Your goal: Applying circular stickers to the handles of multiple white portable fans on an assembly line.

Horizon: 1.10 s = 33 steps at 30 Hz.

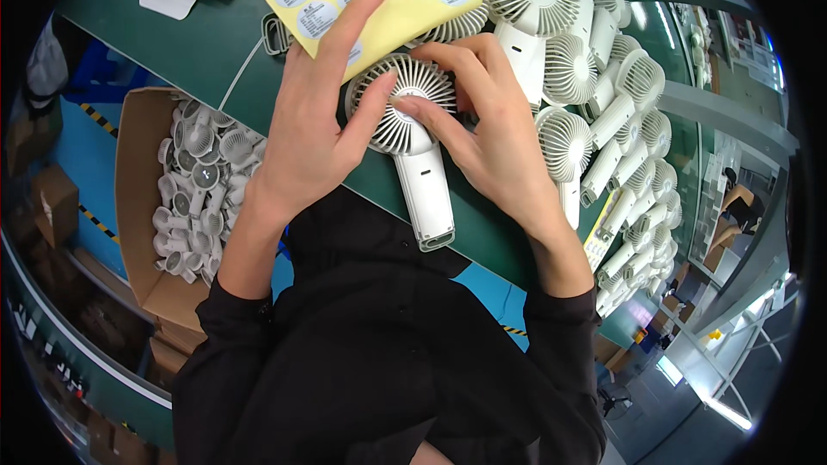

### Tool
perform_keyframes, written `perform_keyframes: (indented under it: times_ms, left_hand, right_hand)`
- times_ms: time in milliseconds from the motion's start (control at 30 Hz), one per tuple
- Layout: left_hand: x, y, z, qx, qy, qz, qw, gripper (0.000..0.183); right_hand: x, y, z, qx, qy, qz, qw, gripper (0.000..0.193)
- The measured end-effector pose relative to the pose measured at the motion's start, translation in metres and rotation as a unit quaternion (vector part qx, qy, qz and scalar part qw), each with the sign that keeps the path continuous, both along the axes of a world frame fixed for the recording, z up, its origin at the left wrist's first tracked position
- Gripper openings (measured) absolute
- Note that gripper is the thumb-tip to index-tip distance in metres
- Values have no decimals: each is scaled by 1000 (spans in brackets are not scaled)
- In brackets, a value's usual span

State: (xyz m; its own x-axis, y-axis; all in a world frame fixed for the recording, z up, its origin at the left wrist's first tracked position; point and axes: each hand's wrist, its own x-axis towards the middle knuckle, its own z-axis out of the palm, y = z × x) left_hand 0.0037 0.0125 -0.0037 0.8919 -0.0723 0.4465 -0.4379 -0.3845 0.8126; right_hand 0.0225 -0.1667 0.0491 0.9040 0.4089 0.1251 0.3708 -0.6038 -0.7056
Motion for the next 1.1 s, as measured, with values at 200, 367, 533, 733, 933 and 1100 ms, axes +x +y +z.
perform_keyframes:
  times_ms: [200,367,533,733,933,1100]
  left_hand:
    - [-2,0,7,14,13,-9,1000,55]
    - [-4,-3,6,57,39,2,998,53]
    - [-12,-2,2,46,69,32,996,51]
    - [-14,11,-24,-231,-110,155,954,61]
    - [-30,24,-45,-135,-80,207,966,47]
    - [-39,23,-44,-134,-28,197,971,35]
  right_hand:
    - [9,7,-14,1,-90,-19,996,14]
    - [-40,-5,2,-143,-160,-91,972,38]
    - [-74,-9,-12,-150,-91,-79,981,45]
    - [-66,-54,45,-125,45,-30,991,45]
    - [61,-105,92,80,-69,-266,958,57]
    - [205,-156,56,59,-35,-380,923,46]
